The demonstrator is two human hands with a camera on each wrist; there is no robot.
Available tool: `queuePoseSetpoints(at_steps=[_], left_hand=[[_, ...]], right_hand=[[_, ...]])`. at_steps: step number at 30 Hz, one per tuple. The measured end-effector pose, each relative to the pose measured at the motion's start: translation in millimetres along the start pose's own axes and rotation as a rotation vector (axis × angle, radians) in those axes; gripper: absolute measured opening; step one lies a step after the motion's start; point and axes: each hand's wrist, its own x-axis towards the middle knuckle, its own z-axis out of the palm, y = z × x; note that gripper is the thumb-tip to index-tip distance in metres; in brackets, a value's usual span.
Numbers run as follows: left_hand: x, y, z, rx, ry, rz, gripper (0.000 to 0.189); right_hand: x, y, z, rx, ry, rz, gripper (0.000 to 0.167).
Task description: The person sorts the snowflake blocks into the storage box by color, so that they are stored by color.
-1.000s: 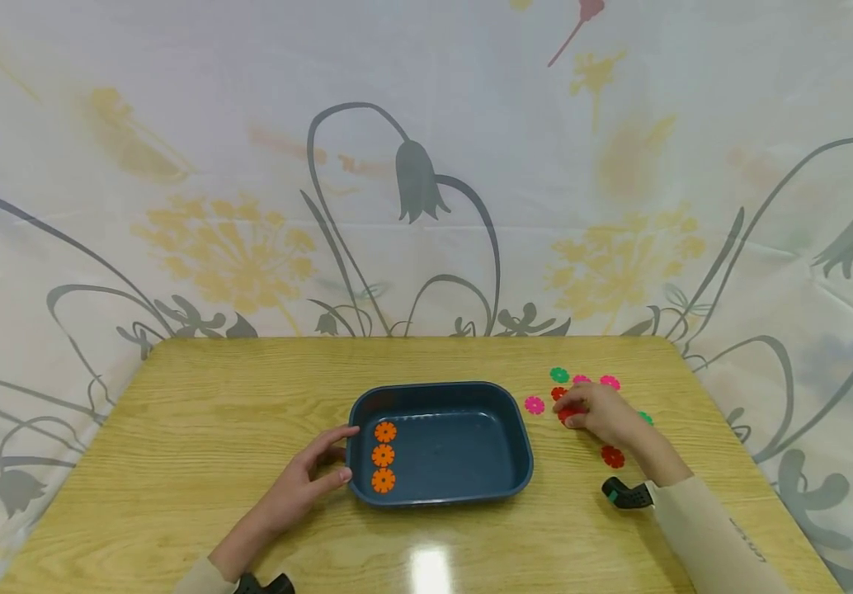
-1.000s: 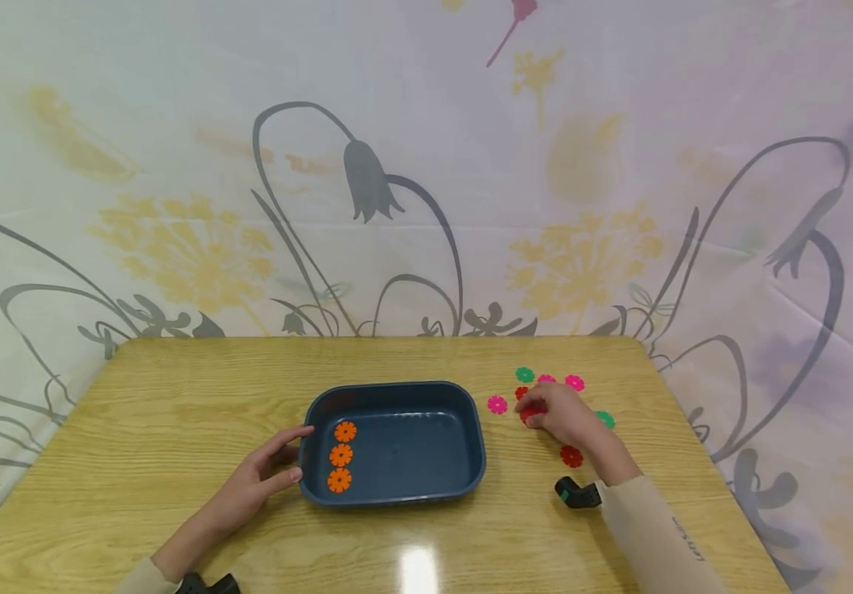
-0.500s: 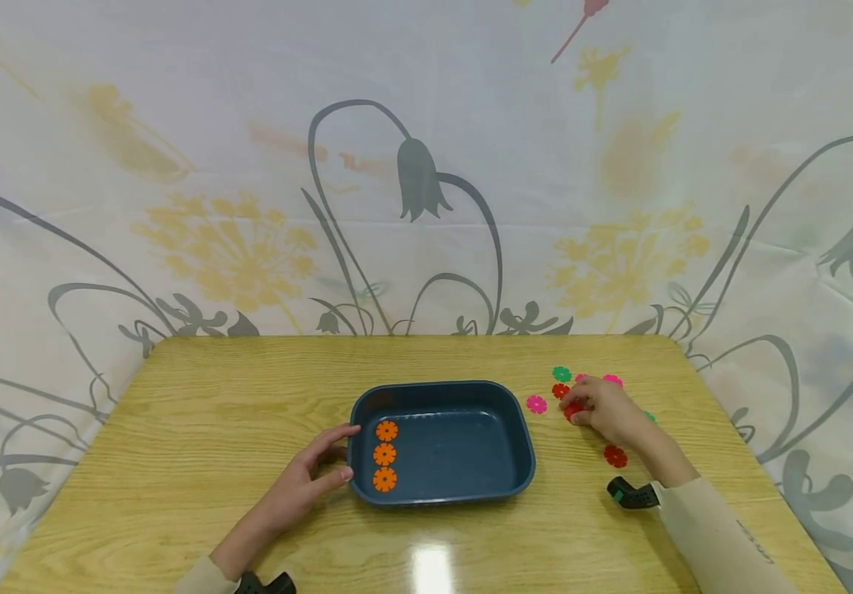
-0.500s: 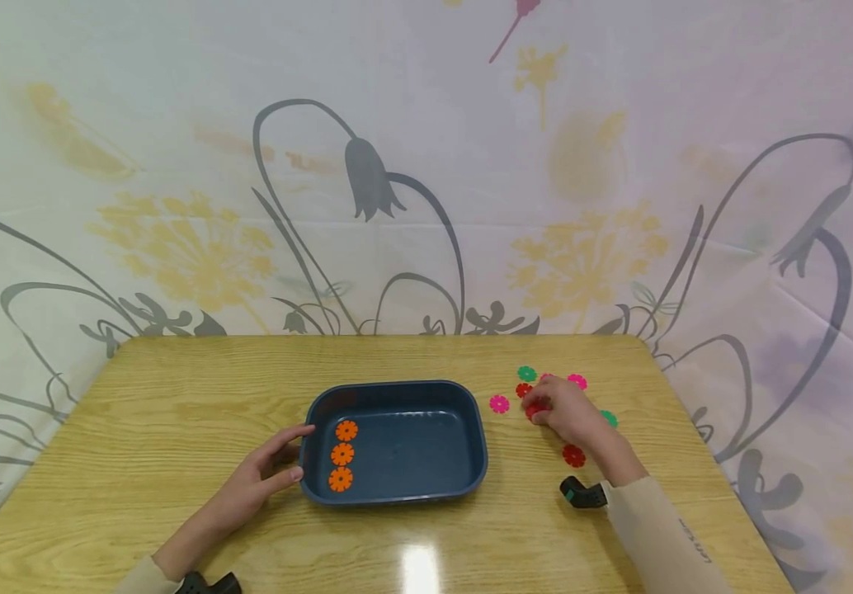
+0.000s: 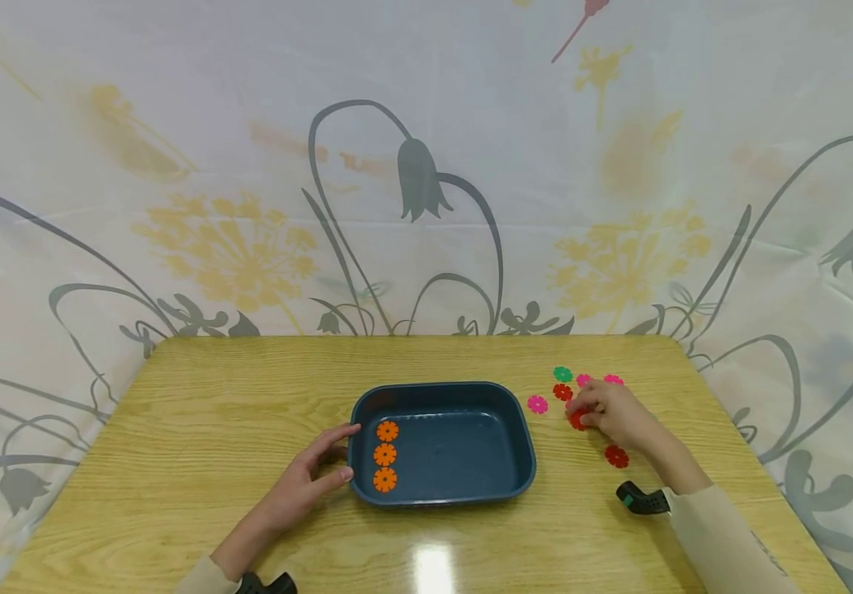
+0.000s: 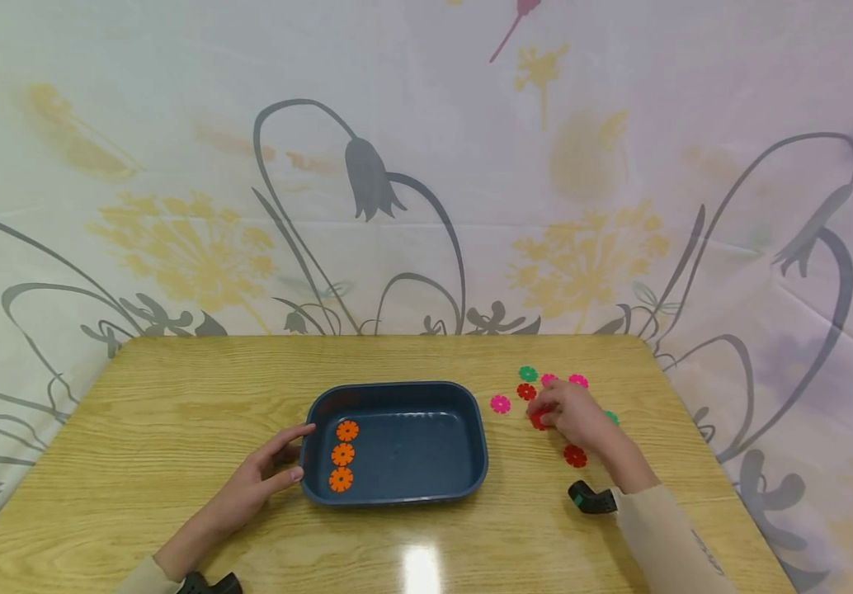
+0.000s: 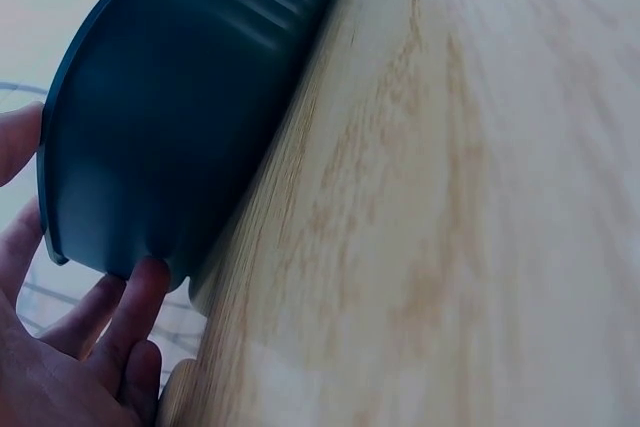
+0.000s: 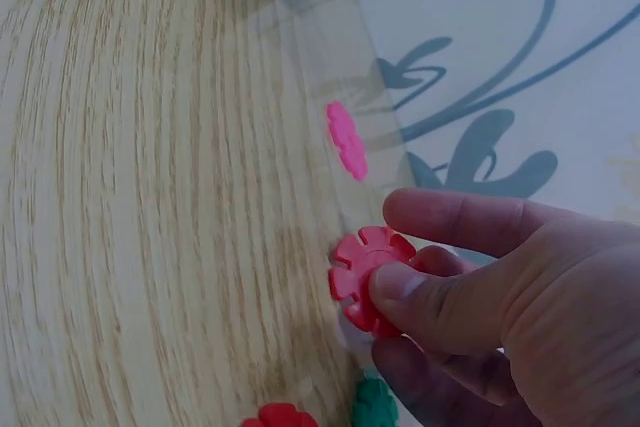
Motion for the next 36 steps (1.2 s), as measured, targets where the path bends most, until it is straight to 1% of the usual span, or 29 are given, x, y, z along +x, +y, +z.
queuePoseSetpoints(at_steps=[8, 13, 18, 22, 25, 31, 36], left_hand=[[-0.2, 0.4, 0.5, -0.002, 0.001, 0.001, 0.052], [-0.3, 1.6, 0.8, 0.002, 0.006, -0.001, 0.052], [-0.6, 3.6, 0.6, -0.002, 0.009, -0.003, 0.052], [-0.6, 2.8, 0.3, -0.001, 0.01, 0.001, 0.052], [-0.5, 2.0, 0.5, -0.002, 0.01, 0.004, 0.053], [-1.0, 1.5, 1.6, 0.009, 0.022, 0.013, 0.053], [-1.2, 1.7, 2.5, 0.02, 0.025, 0.02, 0.054]], right_hand=[[-4.1, -1.6, -5.1, 0.025, -0.015, 0.027, 0.022], [-4.9, 1.9, -2.7, 0.052, -0.013, 0.041, 0.021], [-4.9, -0.5, -0.9, 0.07, 0.001, 0.043, 0.021], [-4.5, -5.0, -1.7, 0.096, 0.027, 0.045, 0.022], [-3.8, -10.1, -2.7, 0.096, 0.049, 0.018, 0.024], [-1.4, -24.8, -4.9, 0.042, 0.108, -0.054, 0.026], [-1.0, -40.5, -5.7, 0.031, 0.177, -0.06, 0.026]])
